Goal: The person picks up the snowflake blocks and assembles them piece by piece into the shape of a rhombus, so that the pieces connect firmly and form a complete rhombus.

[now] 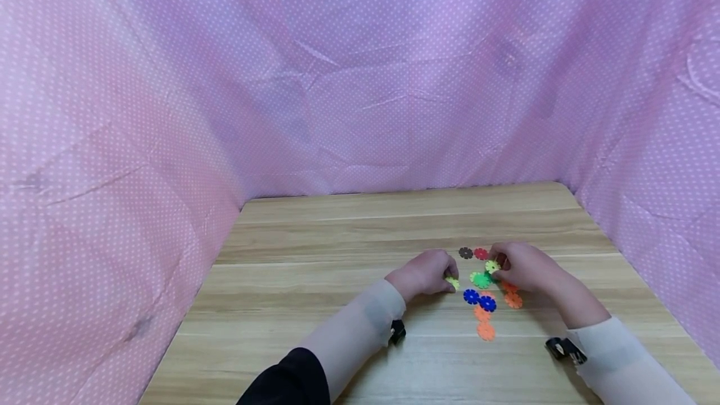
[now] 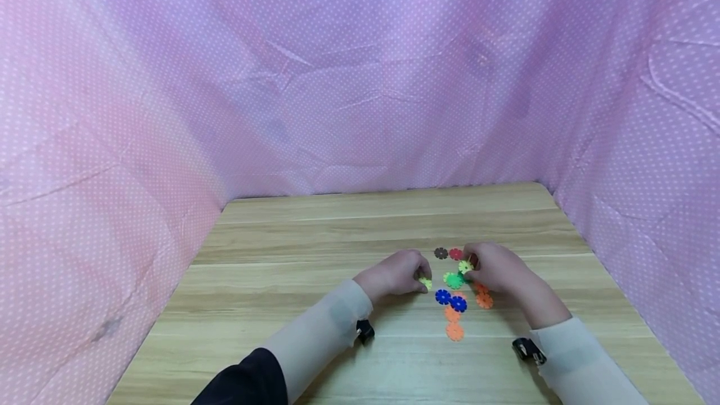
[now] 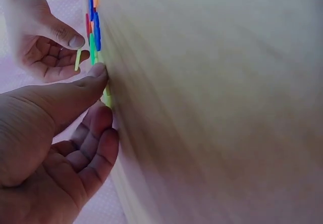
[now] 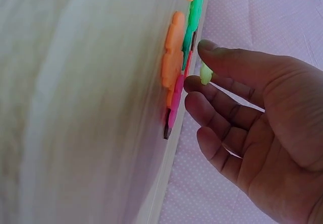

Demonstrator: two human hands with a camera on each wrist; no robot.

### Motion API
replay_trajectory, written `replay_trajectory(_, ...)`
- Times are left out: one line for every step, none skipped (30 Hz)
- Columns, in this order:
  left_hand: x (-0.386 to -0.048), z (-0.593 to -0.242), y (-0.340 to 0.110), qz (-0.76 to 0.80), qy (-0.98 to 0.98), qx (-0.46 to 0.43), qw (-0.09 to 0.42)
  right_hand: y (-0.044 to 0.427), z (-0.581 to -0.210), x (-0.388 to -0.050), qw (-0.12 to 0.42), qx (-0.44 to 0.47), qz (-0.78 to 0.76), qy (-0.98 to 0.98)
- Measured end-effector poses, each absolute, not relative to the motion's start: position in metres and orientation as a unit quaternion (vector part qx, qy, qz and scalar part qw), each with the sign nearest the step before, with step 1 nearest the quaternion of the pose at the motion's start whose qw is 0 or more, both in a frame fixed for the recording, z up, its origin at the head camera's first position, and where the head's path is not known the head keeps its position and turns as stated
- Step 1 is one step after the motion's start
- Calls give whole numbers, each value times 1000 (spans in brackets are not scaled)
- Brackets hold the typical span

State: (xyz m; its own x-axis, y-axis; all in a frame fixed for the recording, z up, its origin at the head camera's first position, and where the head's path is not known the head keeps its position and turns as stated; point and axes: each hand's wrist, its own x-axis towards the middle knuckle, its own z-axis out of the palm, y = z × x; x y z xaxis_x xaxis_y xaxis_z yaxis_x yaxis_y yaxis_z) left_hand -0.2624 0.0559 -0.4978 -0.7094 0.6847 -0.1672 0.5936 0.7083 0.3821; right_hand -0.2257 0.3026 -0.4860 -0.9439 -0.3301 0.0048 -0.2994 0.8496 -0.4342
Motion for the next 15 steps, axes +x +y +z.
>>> replay_trajectory(-263,-497,56,148,912,349,154,303,-486,-225,36,-165,-220,961)
replay_trajectory(-263,-497,55,143,913,349,158,302,-485,-225,37,-163,-220,961)
replay_trajectory(-264,-497,55,139,913,348,163,302,-485,-225,38,-165,-220,961)
replay_trajectory(-264,-496,55,134,913,349,166,302,-485,-224,38,-165,-221,961)
replay_trajectory(-265,-496,54,127,912,351,169,302,-484,-224,39,-165,-221,960)
replay_trajectory(-265,-496,54,122,911,353,173,302,-484,-224,39,-164,-222,960)
replay_trajectory(-266,-496,54,120,910,354,178,302,-484,-224,40,-165,-223,960)
replay_trajectory(-266,-495,53,119,910,354,183,302,-484,-224,40,-166,-224,960)
replay_trajectory(-266,-495,53,120,909,354,186,302,-484,-224,41,-167,-224,959)
replay_trajectory(-266,-495,52,122,908,354,190,302,-485,-224,41,-167,-225,959)
replay_trajectory(-267,-495,52,125,907,353,193,302,-485,-224,41,-168,-225,959)
replay_trajectory(-267,-495,51,131,905,353,196,302,-485,-224,41,-169,-225,959)
replay_trajectory(-267,-494,51,139,904,353,197,302,-485,-224,41,-170,-224,959)
replay_trajectory(-267,-494,50,150,903,351,199,303,-485,-224,40,-170,-224,959)
replay_trajectory(-267,-495,49,164,901,349,199,303,-485,-224,39,-170,-224,959)
